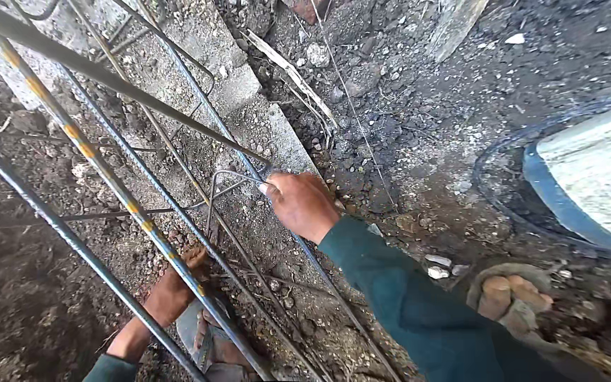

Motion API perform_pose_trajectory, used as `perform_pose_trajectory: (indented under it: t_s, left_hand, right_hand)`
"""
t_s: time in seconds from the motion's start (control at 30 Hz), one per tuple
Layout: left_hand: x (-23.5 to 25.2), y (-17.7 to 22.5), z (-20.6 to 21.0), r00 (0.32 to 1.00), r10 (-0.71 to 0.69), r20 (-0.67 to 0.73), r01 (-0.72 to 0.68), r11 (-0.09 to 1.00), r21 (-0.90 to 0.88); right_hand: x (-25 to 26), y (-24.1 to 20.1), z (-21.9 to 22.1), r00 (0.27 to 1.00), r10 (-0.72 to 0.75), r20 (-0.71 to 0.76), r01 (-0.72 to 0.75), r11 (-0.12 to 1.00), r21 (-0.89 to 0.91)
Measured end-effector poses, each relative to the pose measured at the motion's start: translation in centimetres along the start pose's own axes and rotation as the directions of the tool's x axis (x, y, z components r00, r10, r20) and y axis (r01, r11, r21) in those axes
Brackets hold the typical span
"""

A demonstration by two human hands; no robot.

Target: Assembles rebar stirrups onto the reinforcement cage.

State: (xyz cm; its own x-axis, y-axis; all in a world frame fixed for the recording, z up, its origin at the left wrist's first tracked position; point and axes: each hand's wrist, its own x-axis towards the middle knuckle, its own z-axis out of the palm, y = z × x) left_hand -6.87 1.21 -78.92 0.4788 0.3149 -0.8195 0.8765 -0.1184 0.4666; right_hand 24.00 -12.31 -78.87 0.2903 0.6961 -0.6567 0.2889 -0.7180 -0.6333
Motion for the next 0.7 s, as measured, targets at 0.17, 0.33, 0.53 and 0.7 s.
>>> perform_pose_trajectory:
  t_s: [0.17, 0.33, 0.53, 0.7]
  left_hand:
    - [-1.1, -0.5, 2.2, 0.966, 0.199, -0.167, -0.052, 0.78, 0.623]
    - [-1.6, 0.4, 3.5, 0.905, 0.341, -0.253, 0.041, 0.524, 0.851]
    - [-3.0, -0.1, 1.8, 0.913, 0.33, -0.239, 0.051, 0.489, 0.871]
    - [-5.8, 0.8, 1.6, 0.963, 0.134, -0.235, 0.147, 0.469, 0.871]
  right_hand:
    - [0.5, -0.9, -0.2, 0.999, -0.044, 0.029, 0.045, 0.998, -0.032]
    - [-0.1, -0.7, -2.4, 0.981, -0.007, -0.195, 0.013, 0.999, 0.031]
    - [-2.2, -2.0, -2.2, 0.991, -0.014, -0.135, 0.042, 0.978, 0.204]
    - [-4.4, -3.4, -1.6, 0.992, -0.037, -0.117, 0.068, 0.961, 0.267]
